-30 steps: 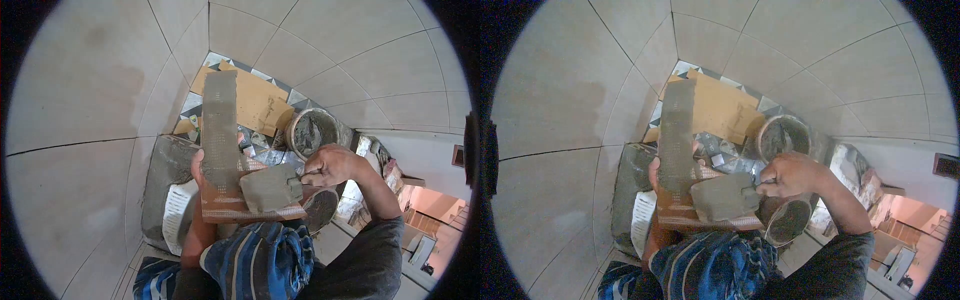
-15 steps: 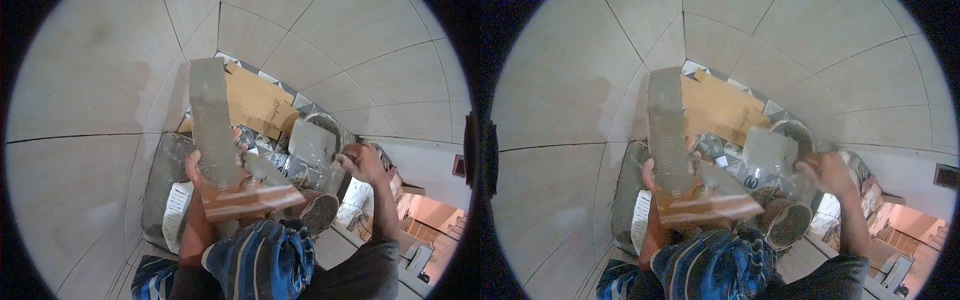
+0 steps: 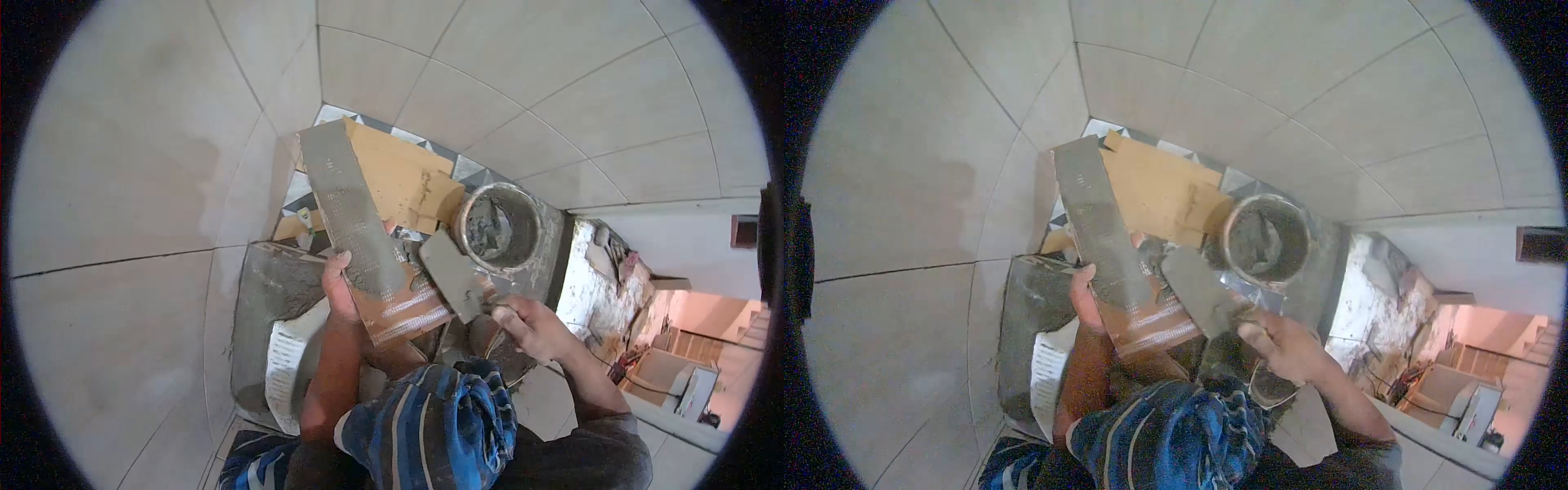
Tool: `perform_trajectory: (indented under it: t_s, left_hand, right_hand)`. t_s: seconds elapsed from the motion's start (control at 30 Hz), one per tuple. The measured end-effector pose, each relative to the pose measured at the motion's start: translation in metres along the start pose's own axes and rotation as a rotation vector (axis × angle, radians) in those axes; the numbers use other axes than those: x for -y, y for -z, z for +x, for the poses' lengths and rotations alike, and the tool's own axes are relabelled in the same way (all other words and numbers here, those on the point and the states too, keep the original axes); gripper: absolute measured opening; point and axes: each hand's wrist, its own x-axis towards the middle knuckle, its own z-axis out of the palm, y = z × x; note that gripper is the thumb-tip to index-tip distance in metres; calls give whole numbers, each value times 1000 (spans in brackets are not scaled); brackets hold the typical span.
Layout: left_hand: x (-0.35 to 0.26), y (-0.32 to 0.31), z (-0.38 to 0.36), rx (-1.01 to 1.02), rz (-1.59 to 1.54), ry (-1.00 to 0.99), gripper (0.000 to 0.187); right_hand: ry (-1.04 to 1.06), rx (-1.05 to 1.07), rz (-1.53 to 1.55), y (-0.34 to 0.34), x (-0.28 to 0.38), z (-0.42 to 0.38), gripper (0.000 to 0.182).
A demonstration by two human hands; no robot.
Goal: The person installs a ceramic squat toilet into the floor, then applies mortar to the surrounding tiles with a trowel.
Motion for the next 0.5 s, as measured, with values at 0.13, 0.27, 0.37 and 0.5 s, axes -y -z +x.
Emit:
perform_trajectory:
  t_s: [0.13,0.27,0.37,0.5]
  left_hand:
    - [20,-8,1,-1,70,60,75]
    - [31,-14,0,-96,97,87,76]
    - [38,-5,10,-33,35,83,76]
    - [32,-10,14,-120,77,53,74]
  right_hand:
    - [32,145,20,-3,4,12,42]
    - [394,51,-82,-20,-16,22,37]
    - [434,244,-159,-17,-19,20,36]
    - [127,459,37,8,-11,5,39]
